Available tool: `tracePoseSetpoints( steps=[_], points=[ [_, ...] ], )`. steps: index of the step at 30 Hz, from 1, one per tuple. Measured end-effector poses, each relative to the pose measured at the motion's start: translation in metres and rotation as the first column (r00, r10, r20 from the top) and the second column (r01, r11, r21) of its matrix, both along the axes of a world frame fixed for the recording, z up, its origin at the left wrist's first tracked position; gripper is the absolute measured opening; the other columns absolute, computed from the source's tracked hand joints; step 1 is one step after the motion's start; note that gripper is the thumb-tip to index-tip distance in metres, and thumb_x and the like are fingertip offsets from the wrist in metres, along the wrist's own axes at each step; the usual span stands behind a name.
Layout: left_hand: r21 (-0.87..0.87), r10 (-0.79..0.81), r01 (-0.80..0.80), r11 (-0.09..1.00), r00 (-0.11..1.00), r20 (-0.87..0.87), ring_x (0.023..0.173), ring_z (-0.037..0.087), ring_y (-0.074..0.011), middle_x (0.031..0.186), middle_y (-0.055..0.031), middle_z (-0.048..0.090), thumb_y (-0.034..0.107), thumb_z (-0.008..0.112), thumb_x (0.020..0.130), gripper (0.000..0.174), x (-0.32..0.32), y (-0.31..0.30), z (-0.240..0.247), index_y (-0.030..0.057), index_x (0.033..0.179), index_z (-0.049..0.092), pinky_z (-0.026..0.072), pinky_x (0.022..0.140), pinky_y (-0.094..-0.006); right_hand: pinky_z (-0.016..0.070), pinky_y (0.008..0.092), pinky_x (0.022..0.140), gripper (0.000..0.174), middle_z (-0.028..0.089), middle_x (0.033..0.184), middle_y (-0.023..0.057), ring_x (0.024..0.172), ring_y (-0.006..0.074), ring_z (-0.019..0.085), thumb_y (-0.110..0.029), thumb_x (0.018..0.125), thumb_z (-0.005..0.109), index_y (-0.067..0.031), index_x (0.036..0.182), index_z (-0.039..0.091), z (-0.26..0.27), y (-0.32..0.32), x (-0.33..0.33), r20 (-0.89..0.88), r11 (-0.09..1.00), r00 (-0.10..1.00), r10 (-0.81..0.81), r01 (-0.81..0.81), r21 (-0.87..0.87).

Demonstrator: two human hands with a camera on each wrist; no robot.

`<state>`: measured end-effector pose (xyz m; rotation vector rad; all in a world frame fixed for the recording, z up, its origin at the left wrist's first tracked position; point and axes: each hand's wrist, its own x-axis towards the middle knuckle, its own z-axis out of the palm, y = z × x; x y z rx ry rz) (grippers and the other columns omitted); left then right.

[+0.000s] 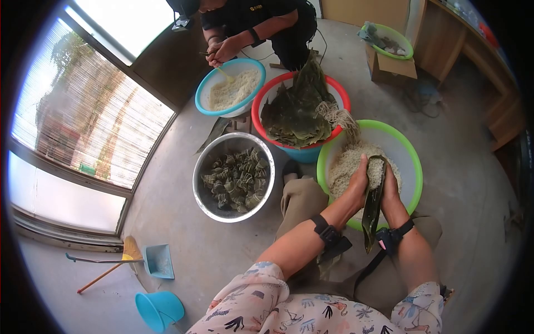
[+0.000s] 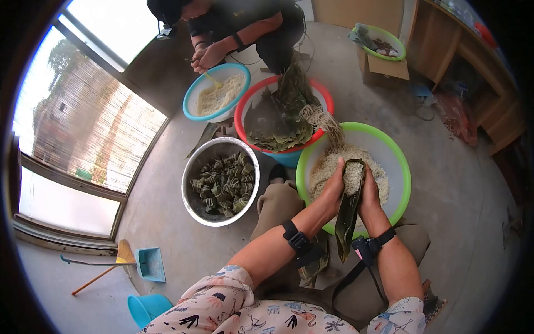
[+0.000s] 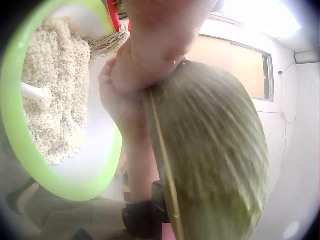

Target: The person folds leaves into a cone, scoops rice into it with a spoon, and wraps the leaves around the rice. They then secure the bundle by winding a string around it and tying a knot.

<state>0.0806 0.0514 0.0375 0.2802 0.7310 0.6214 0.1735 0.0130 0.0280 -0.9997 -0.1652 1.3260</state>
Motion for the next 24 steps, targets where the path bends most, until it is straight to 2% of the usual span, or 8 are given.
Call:
tracePoseSetpoints(
  steps=[11, 16, 19, 24],
  points=[
    [-0.001, -0.013, 0.013, 1.0, 1.0, -0.016, 0.081, 0.062, -0.0192, 0.094, -0.007, 0.064, 0.061, 0.043, 0.093, 0.059, -0.001, 0.0006, 0.0014, 0.0063, 0.107, 0.061, 0.052, 0.075, -0.0361, 0.0483, 0.0301, 0.087, 0.041, 0.063, 0.107, 0.0042, 0.098, 0.0155, 0.061, -0.041, 0.097, 0.045, -0.0073, 0.117, 0.057, 0.0067, -0.001, -0.0017, 0.036, 1.0, 0.999, 0.013, -0.013, -0.002],
    [0.021, 0.01, -0.01, 1.0, 1.0, 0.003, 0.086, 0.061, -0.0199, 0.099, -0.0074, 0.064, 0.06, 0.042, 0.093, 0.059, -0.0006, -0.001, 0.0001, 0.0072, 0.111, 0.06, 0.0513, 0.077, -0.037, 0.0476, 0.0298, 0.088, 0.043, 0.063, 0.109, 0.005, 0.1, 0.0154, 0.06, -0.041, 0.098, 0.042, -0.0064, 0.119, 0.056, 0.0, -0.0022, 0.0013, 0.116, 0.999, 0.993, 0.033, -0.037, 0.031],
    [0.01, 0.006, -0.007, 1.0, 1.0, 0.013, 0.088, 0.06, -0.0202, 0.101, -0.0074, 0.063, 0.06, 0.042, 0.093, 0.058, -0.0006, -0.0013, 0.0003, 0.0081, 0.114, 0.059, 0.0506, 0.079, -0.0374, 0.0476, 0.0297, 0.088, 0.043, 0.062, 0.11, 0.0056, 0.1, 0.0157, 0.06, -0.041, 0.098, 0.041, -0.0065, 0.12, 0.056, 0.0016, -0.0021, 0.0002, 0.074, 0.999, 0.997, 0.031, -0.031, 0.007],
    [0.004, 0.008, -0.008, 1.0, 0.999, 0.036, 0.088, 0.06, -0.0203, 0.101, -0.0073, 0.063, 0.059, 0.042, 0.094, 0.057, 0.0009, 0.0002, -0.0028, 0.008, 0.114, 0.059, 0.0502, 0.08, -0.0376, 0.0478, 0.0298, 0.088, 0.043, 0.062, 0.11, 0.0053, 0.1, 0.0156, 0.06, -0.041, 0.098, 0.041, -0.0068, 0.12, 0.056, 0.0017, -0.0021, 0.0007, 0.104, 0.999, 0.994, 0.032, -0.033, 0.01]
  ],
)
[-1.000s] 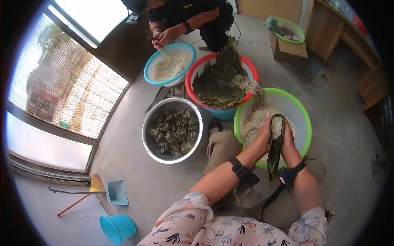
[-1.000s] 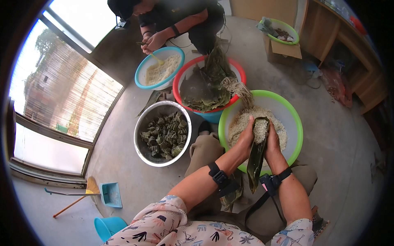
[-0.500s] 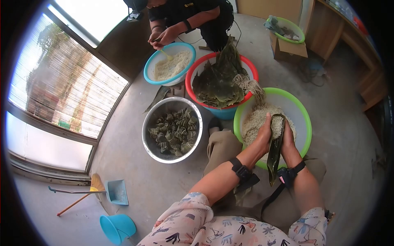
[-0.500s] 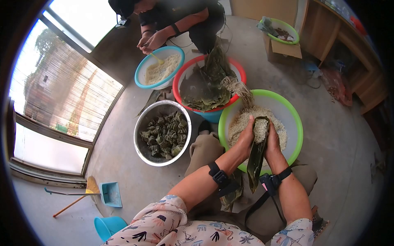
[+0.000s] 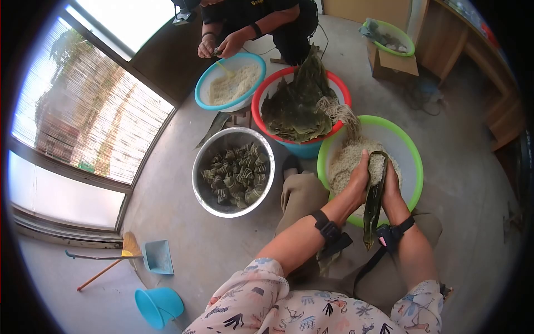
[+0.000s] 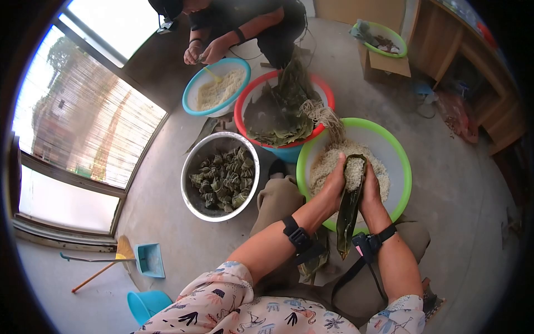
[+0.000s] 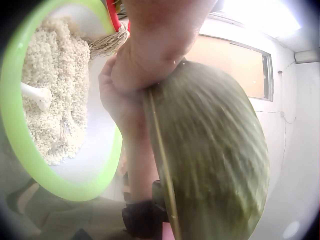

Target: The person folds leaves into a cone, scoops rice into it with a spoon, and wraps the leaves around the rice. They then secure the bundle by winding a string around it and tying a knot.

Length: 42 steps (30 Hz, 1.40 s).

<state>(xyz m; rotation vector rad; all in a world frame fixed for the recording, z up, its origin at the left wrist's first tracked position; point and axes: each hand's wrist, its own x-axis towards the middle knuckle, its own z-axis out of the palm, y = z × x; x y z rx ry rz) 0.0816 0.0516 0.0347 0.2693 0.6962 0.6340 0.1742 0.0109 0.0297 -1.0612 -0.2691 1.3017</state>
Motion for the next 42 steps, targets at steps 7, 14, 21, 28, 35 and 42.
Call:
tracePoseSetpoints(
  steps=[7, 14, 21, 28, 35, 42],
  points=[
    [-0.002, -0.003, 0.003, 1.0, 1.0, 0.024, 0.088, 0.061, -0.0202, 0.101, -0.0072, 0.064, 0.058, 0.042, 0.094, 0.057, 0.0, 0.0, -0.001, 0.0074, 0.113, 0.059, 0.0504, 0.08, -0.0371, 0.0485, 0.0298, 0.086, 0.041, 0.063, 0.108, 0.0047, 0.099, 0.0157, 0.061, -0.041, 0.098, 0.043, -0.0076, 0.118, 0.057, 0.001, 0.0, -0.001, -0.014, 0.999, 1.0, -0.023, 0.022, -0.023],
    [0.002, 0.016, -0.016, 1.0, 1.0, -0.003, 0.086, 0.061, -0.0203, 0.098, -0.0073, 0.065, 0.059, 0.043, 0.093, 0.057, 0.002, 0.0, -0.002, 0.0074, 0.112, 0.06, 0.0508, 0.08, -0.0372, 0.0495, 0.0308, 0.085, 0.041, 0.064, 0.106, 0.0039, 0.096, 0.016, 0.062, -0.041, 0.097, 0.046, -0.0074, 0.117, 0.058, 0.006, 0.0, -0.003, -0.046, 0.998, 0.998, -0.049, 0.047, -0.041],
    [0.013, 0.011, -0.011, 1.0, 1.0, -0.012, 0.082, 0.062, -0.0201, 0.096, -0.0083, 0.065, 0.06, 0.044, 0.093, 0.059, 0.0, -0.002, 0.0, 0.0062, 0.109, 0.06, 0.0518, 0.075, -0.0373, 0.0497, 0.0311, 0.084, 0.039, 0.065, 0.105, 0.0031, 0.094, 0.0162, 0.062, -0.041, 0.095, 0.049, -0.0082, 0.115, 0.059, -0.003, 0.001, 0.0, -0.079, 0.997, 0.995, -0.059, 0.056, -0.043],
    [0.006, 0.027, -0.026, 1.0, 0.999, -0.041, 0.084, 0.062, -0.0202, 0.098, -0.0084, 0.065, 0.061, 0.044, 0.092, 0.061, 0.001, -0.001, 0.006, 0.0045, 0.109, 0.06, 0.0525, 0.076, -0.0372, 0.0502, 0.0317, 0.084, 0.041, 0.065, 0.105, 0.0042, 0.094, 0.017, 0.062, -0.041, 0.096, 0.048, -0.0067, 0.116, 0.059, 0.001, 0.003, -0.002, -0.061, 0.996, 0.995, -0.079, 0.077, -0.045],
    [0.037, -0.087, 0.086, 0.996, 0.996, 0.02, 0.071, 0.062, -0.02, 0.08, -0.0069, 0.064, 0.059, 0.033, 0.096, 0.06, -0.001, 0.005, -0.004, 0.0061, 0.1, 0.061, 0.0531, 0.066, -0.0334, 0.0504, 0.0306, 0.081, 0.043, 0.065, 0.103, 0.0057, 0.091, 0.0156, 0.063, -0.042, 0.097, 0.044, -0.0065, 0.115, 0.059, 0.007, -0.001, -0.005, -0.081, 0.999, 0.996, -0.043, 0.041, -0.023],
    [0.141, -0.106, 0.11, 0.984, 0.994, -0.033, 0.078, 0.063, -0.0227, 0.087, -0.0097, 0.064, 0.056, 0.031, 0.098, 0.058, -0.004, 0.009, -0.005, 0.0061, 0.107, 0.058, 0.0535, 0.073, -0.0364, 0.0494, 0.0331, 0.084, 0.04, 0.065, 0.104, 0.0086, 0.093, 0.0186, 0.062, -0.038, 0.098, 0.044, -0.004, 0.114, 0.058, 0.011, -0.001, -0.005, -0.152, 0.997, 0.986, -0.071, 0.068, -0.023]
  ],
)
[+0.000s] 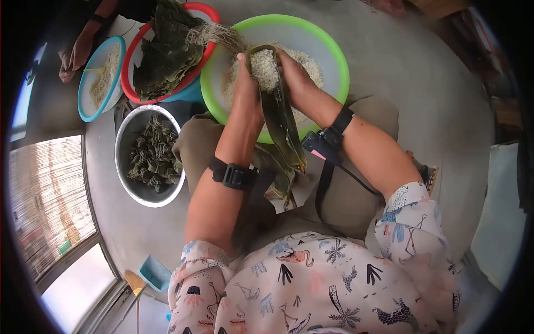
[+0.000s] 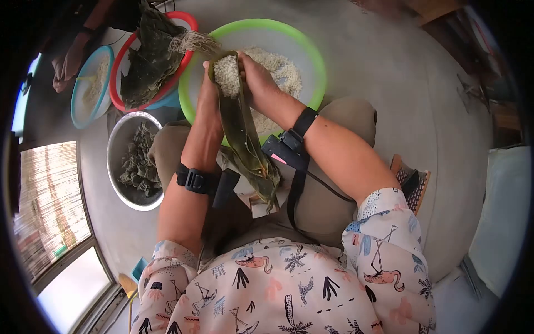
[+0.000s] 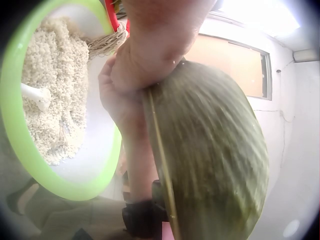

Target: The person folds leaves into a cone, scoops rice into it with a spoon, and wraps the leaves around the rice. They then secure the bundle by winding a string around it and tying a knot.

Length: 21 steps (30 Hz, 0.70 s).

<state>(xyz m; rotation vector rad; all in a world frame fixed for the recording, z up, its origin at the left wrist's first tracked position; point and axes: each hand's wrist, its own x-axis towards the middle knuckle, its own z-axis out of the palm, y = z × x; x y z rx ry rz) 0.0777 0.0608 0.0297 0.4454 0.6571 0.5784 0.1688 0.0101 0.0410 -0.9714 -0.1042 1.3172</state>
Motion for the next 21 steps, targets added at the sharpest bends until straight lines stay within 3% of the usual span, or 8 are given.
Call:
tracePoseSetpoints(
  steps=[4, 8, 9, 10, 18, 21],
  points=[
    [-0.004, -0.027, 0.027, 1.0, 0.999, 0.019, 0.076, 0.063, -0.0227, 0.086, -0.0101, 0.064, 0.056, 0.029, 0.098, 0.058, 0.001, 0.0, 0.004, 0.0062, 0.105, 0.059, 0.0536, 0.071, -0.0356, 0.0494, 0.0329, 0.083, 0.04, 0.065, 0.105, 0.0089, 0.092, 0.0185, 0.062, -0.038, 0.098, 0.043, -0.0045, 0.114, 0.059, 0.004, -0.003, 0.0, -0.016, 0.995, 1.0, 0.021, -0.02, 0.1],
    [-0.044, 0.071, -0.082, 0.996, 0.976, -0.204, 0.074, 0.063, -0.0221, 0.084, -0.0104, 0.064, 0.057, 0.032, 0.097, 0.06, 0.003, -0.012, 0.038, 0.0049, 0.105, 0.06, 0.0534, 0.069, -0.0354, 0.051, 0.0328, 0.081, 0.04, 0.065, 0.105, 0.0076, 0.092, 0.0178, 0.063, -0.038, 0.099, 0.042, -0.0055, 0.114, 0.059, 0.009, -0.002, 0.001, 0.004, 0.997, 0.999, 0.035, -0.035, -0.067],
    [-0.077, 0.028, -0.031, 0.997, 0.999, -0.038, 0.069, 0.063, -0.0207, 0.085, -0.0081, 0.066, 0.06, 0.034, 0.096, 0.061, 0.004, -0.005, 0.01, 0.0061, 0.105, 0.062, 0.0541, 0.065, -0.0328, 0.0518, 0.0321, 0.081, 0.04, 0.065, 0.103, 0.0064, 0.091, 0.017, 0.063, -0.04, 0.099, 0.043, -0.0063, 0.114, 0.059, 0.008, 0.0, 0.0, 0.004, 1.0, 1.0, 0.016, -0.016, -0.025],
    [-0.083, 0.022, -0.022, 0.996, 1.0, 0.005, 0.069, 0.063, -0.0204, 0.082, -0.0082, 0.066, 0.06, 0.036, 0.095, 0.061, 0.004, -0.005, 0.006, 0.0061, 0.102, 0.063, 0.0539, 0.065, -0.0329, 0.0519, 0.0313, 0.081, 0.039, 0.066, 0.101, 0.0056, 0.089, 0.0162, 0.063, -0.04, 0.099, 0.044, -0.0071, 0.114, 0.059, 0.003, 0.002, 0.002, -0.005, 0.999, 1.0, 0.013, -0.013, -0.049],
    [-0.168, 0.072, -0.073, 0.983, 0.997, -0.014, 0.07, 0.062, -0.0202, 0.081, -0.0078, 0.064, 0.062, 0.04, 0.093, 0.061, -0.001, -0.012, 0.022, 0.006, 0.099, 0.062, 0.0534, 0.067, -0.0346, 0.0512, 0.0312, 0.082, 0.041, 0.065, 0.104, 0.0041, 0.093, 0.0158, 0.063, -0.041, 0.096, 0.048, -0.0071, 0.116, 0.059, -0.006, -0.001, 0.004, 0.072, 0.998, 0.997, 0.041, -0.038, -0.043],
    [-0.21, 0.101, -0.097, 0.973, 0.995, 0.005, 0.075, 0.062, -0.0218, 0.088, -0.009, 0.064, 0.061, 0.043, 0.092, 0.059, 0.0, -0.012, 0.015, 0.0062, 0.104, 0.06, 0.0529, 0.071, -0.0388, 0.0503, 0.0307, 0.083, 0.041, 0.065, 0.105, 0.0046, 0.094, 0.0164, 0.063, -0.042, 0.096, 0.048, -0.0074, 0.116, 0.058, -0.013, 0.001, 0.003, 0.05, 0.998, 0.998, 0.039, -0.037, -0.048]
  ],
)
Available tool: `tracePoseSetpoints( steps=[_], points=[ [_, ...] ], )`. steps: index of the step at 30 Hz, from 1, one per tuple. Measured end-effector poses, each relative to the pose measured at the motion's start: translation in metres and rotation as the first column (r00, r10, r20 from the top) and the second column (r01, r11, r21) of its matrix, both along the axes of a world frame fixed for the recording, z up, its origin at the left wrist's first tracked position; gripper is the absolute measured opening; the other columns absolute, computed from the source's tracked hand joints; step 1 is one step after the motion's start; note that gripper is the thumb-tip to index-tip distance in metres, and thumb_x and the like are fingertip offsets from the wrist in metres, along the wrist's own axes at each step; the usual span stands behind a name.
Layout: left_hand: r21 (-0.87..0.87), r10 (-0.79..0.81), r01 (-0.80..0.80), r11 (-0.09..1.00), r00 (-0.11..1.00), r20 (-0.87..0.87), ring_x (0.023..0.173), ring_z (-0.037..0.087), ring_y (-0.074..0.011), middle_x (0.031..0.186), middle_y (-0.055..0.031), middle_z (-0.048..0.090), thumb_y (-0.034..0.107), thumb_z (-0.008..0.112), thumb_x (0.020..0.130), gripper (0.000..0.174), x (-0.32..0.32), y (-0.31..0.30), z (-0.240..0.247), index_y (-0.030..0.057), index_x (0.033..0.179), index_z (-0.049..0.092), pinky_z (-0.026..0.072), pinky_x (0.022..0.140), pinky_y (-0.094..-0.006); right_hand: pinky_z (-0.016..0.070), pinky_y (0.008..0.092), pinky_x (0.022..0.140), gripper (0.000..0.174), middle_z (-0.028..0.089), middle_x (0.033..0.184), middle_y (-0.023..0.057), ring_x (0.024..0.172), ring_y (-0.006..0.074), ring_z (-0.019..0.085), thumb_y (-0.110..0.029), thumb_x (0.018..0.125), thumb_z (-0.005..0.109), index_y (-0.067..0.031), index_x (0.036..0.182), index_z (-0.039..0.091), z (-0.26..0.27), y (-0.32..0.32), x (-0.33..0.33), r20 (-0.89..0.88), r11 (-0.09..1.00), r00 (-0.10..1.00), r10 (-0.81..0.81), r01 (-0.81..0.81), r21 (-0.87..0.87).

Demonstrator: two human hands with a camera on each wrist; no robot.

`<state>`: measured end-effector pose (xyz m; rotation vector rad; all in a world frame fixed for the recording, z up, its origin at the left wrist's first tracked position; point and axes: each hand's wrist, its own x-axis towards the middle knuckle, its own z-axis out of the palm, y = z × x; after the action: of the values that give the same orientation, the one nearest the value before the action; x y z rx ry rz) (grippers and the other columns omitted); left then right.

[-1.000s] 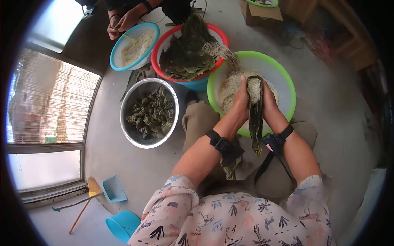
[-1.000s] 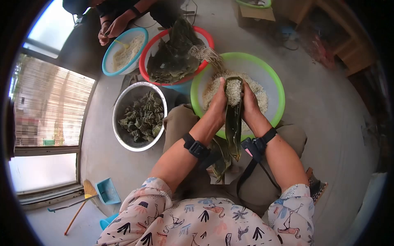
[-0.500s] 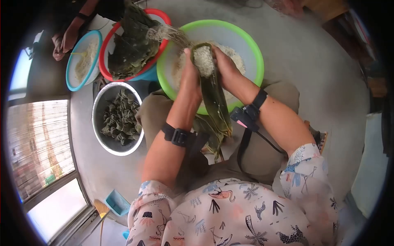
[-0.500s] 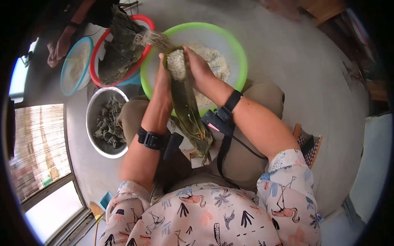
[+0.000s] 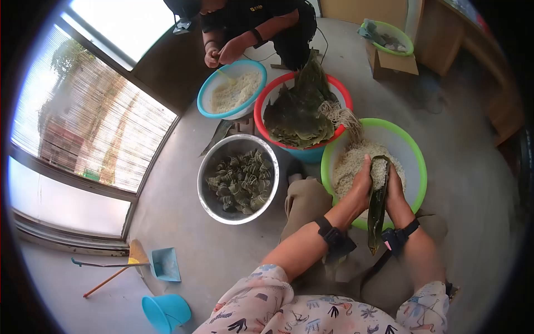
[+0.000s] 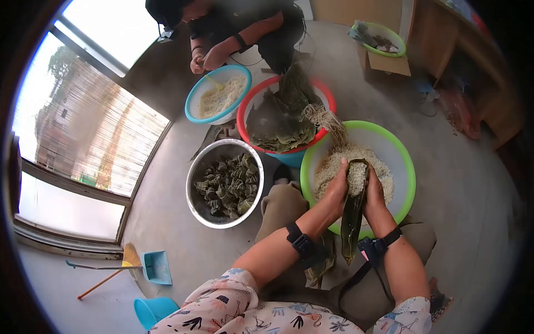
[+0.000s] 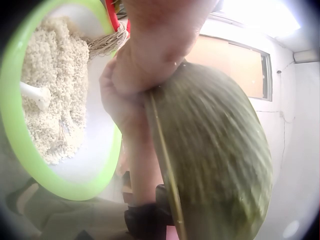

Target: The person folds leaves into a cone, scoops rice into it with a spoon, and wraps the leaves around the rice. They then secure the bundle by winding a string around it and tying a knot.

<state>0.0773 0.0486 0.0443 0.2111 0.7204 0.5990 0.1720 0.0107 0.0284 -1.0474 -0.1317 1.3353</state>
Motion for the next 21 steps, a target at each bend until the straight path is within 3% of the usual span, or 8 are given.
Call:
tracePoseSetpoints(
  steps=[7, 16, 18, 21],
  points=[
    [0.054, 0.044, -0.049, 0.997, 0.996, 0.083, 0.088, 0.06, -0.0198, 0.1, -0.0074, 0.062, 0.059, 0.041, 0.094, 0.058, 0.003, 0.002, -0.012, 0.0066, 0.114, 0.057, 0.0507, 0.08, -0.0369, 0.049, 0.0303, 0.085, 0.041, 0.064, 0.106, 0.0044, 0.096, 0.0162, 0.061, -0.041, 0.097, 0.045, -0.0075, 0.115, 0.059, -0.001, 0.0, -0.002, 0.145, 0.998, 0.989, 0.028, -0.037, 0.056],
    [0.089, 0.053, -0.057, 0.994, 0.997, 0.049, 0.091, 0.059, -0.0169, 0.103, -0.0045, 0.061, 0.056, 0.043, 0.095, 0.055, 0.0, 0.002, 0.001, 0.01, 0.123, 0.054, 0.0496, 0.081, -0.0339, 0.0446, 0.0295, 0.093, 0.038, 0.062, 0.113, 0.0045, 0.104, 0.0167, 0.059, -0.035, 0.098, 0.042, -0.0075, 0.118, 0.059, -0.004, 0.003, 0.004, 0.121, 0.994, 0.992, 0.037, -0.05, 0.1],
    [0.183, 0.061, -0.075, 0.98, 0.995, 0.081, 0.092, 0.058, -0.0162, 0.103, -0.0041, 0.061, 0.056, 0.043, 0.095, 0.054, 0.002, 0.002, -0.003, 0.0105, 0.122, 0.055, 0.0492, 0.082, -0.0333, 0.044, 0.0296, 0.094, 0.038, 0.061, 0.115, 0.0047, 0.106, 0.0167, 0.058, -0.035, 0.098, 0.043, -0.0074, 0.12, 0.059, -0.001, 0.002, 0.005, 0.144, 0.988, 0.987, 0.071, -0.09, 0.129],
    [0.122, 0.029, -0.04, 0.992, 0.995, 0.091, 0.093, 0.058, -0.0157, 0.104, -0.004, 0.061, 0.056, 0.043, 0.095, 0.054, 0.003, 0.002, -0.001, 0.0111, 0.122, 0.055, 0.0488, 0.083, -0.0328, 0.0442, 0.0299, 0.094, 0.038, 0.062, 0.114, 0.0045, 0.106, 0.0168, 0.058, -0.035, 0.098, 0.042, -0.0074, 0.12, 0.059, -0.008, 0.003, 0.008, 0.104, 0.991, 0.994, 0.043, -0.055, 0.124]
  ],
)
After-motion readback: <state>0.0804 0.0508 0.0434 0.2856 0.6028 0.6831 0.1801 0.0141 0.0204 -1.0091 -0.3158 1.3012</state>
